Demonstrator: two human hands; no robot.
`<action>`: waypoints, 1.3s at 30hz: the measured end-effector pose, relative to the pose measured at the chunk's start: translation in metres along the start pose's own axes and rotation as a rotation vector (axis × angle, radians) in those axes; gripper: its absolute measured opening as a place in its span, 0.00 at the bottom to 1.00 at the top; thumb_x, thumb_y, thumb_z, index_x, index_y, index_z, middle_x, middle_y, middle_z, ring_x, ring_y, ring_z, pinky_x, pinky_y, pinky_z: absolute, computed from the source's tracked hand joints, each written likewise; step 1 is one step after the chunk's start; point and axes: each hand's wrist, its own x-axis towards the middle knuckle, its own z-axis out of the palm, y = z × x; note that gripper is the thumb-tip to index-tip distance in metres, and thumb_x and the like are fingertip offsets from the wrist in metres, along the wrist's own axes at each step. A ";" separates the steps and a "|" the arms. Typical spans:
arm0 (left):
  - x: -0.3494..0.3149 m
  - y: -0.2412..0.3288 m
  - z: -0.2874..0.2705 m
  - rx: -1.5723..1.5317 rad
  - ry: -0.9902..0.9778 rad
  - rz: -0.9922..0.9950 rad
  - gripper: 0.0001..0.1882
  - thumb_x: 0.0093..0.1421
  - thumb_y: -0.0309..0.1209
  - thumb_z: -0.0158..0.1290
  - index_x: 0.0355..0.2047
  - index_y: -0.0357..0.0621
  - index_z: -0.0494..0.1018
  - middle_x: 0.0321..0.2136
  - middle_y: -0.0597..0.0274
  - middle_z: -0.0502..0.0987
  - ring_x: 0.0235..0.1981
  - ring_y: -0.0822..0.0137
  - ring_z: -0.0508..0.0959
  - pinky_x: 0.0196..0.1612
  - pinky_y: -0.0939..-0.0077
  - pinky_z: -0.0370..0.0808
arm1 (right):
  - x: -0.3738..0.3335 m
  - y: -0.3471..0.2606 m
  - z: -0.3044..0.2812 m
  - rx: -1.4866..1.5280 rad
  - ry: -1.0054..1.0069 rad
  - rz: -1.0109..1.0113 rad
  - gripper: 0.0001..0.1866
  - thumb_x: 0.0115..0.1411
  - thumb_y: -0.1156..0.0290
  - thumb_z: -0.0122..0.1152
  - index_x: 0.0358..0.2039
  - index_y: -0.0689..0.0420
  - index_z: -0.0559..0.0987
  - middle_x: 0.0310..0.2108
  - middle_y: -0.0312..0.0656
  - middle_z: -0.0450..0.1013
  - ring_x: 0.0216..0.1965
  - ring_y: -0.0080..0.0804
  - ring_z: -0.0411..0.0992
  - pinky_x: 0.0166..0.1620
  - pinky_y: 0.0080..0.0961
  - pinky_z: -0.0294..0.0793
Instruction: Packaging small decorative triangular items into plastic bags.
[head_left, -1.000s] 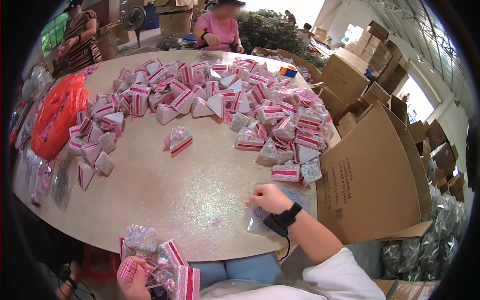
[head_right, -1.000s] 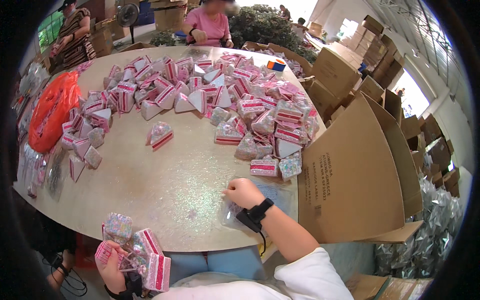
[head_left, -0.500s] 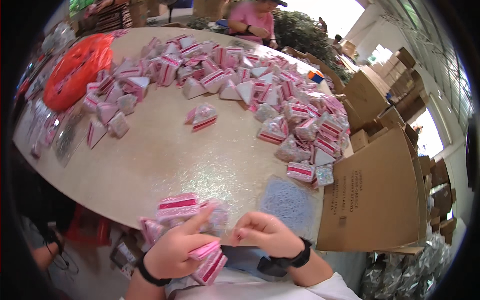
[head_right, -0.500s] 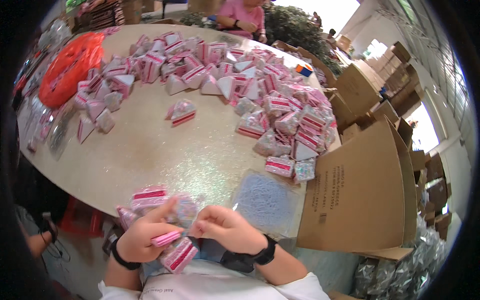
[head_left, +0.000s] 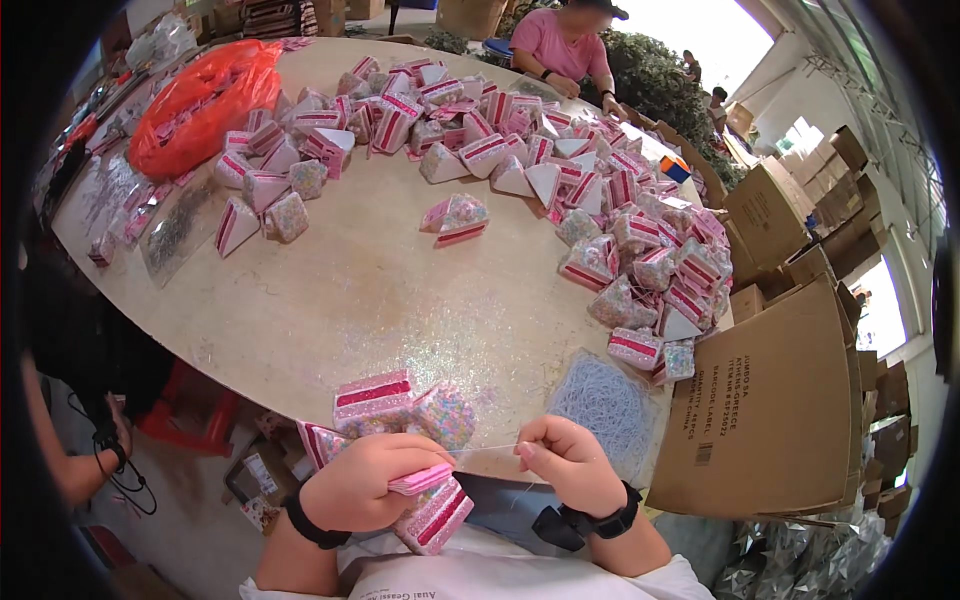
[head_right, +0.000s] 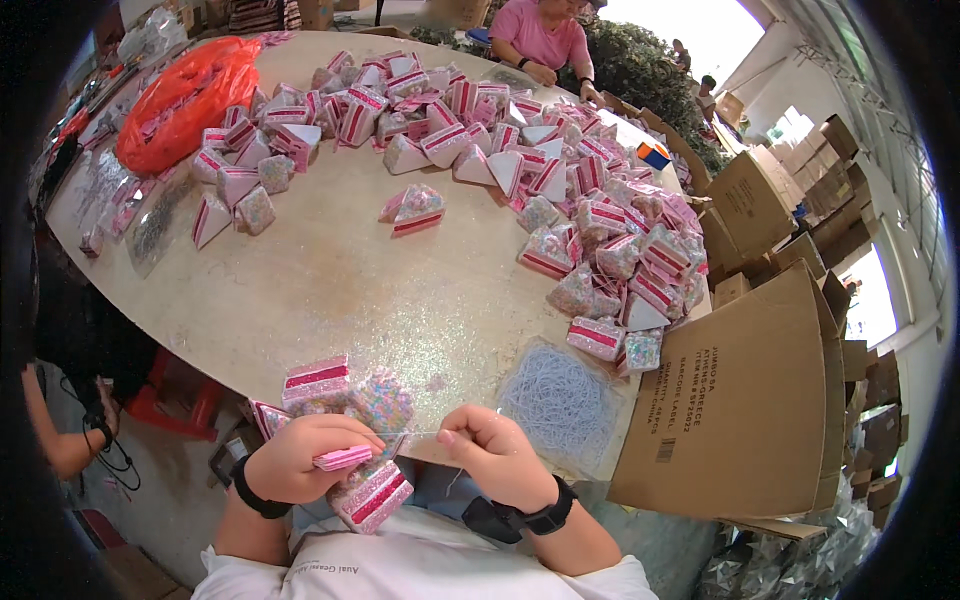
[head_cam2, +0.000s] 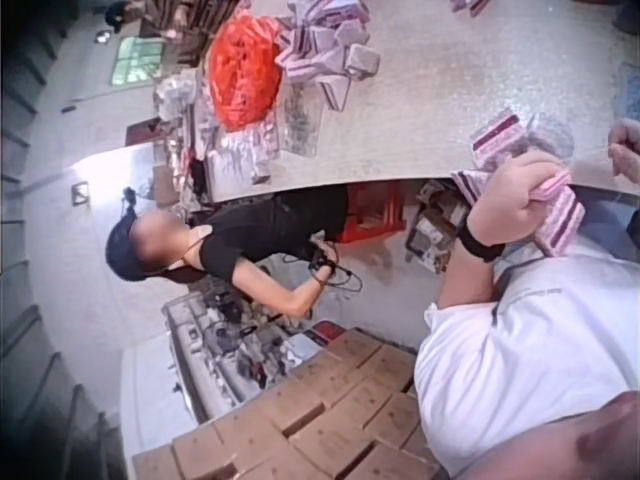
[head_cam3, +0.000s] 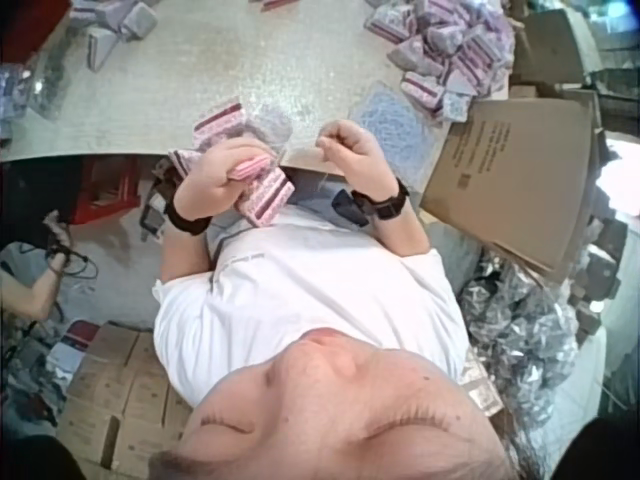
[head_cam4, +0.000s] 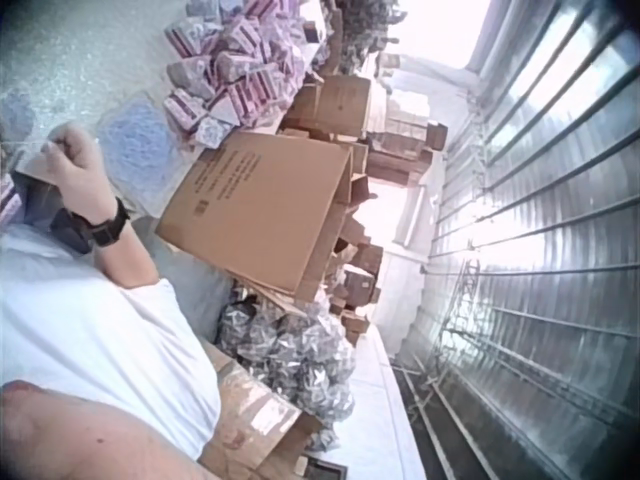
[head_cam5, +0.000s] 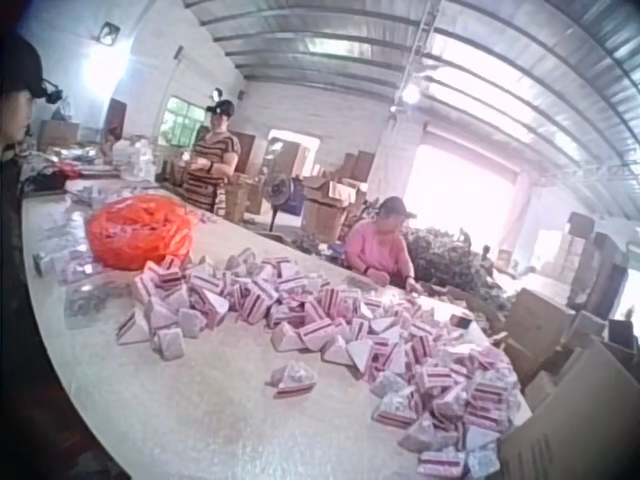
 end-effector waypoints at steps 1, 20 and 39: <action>0.000 0.000 -0.001 0.007 0.005 0.006 0.17 0.44 0.16 0.48 0.38 0.34 0.73 0.37 0.49 0.76 0.39 0.50 0.76 0.42 0.67 0.73 | -0.001 0.000 -0.002 -0.003 0.020 0.000 0.05 0.61 0.72 0.54 0.32 0.60 0.73 0.28 0.33 0.70 0.29 0.15 0.65 0.32 0.14 0.63; 0.002 0.009 -0.016 0.052 0.110 0.015 0.11 0.51 0.17 0.50 0.36 0.34 0.74 0.35 0.49 0.76 0.36 0.53 0.76 0.39 0.68 0.74 | -0.011 0.008 -0.039 0.643 -0.360 -0.073 0.06 0.62 0.80 0.47 0.36 0.64 0.74 0.32 0.48 0.74 0.19 0.25 0.67 0.24 0.20 0.66; 0.003 -0.001 -0.005 0.089 0.016 -0.035 0.06 0.52 0.19 0.52 0.32 0.36 0.75 0.30 0.53 0.78 0.32 0.54 0.77 0.36 0.67 0.74 | 0.003 0.000 -0.039 0.747 -0.090 -0.573 0.07 0.62 0.73 0.51 0.35 0.60 0.77 0.35 0.46 0.72 0.33 0.34 0.70 0.34 0.27 0.70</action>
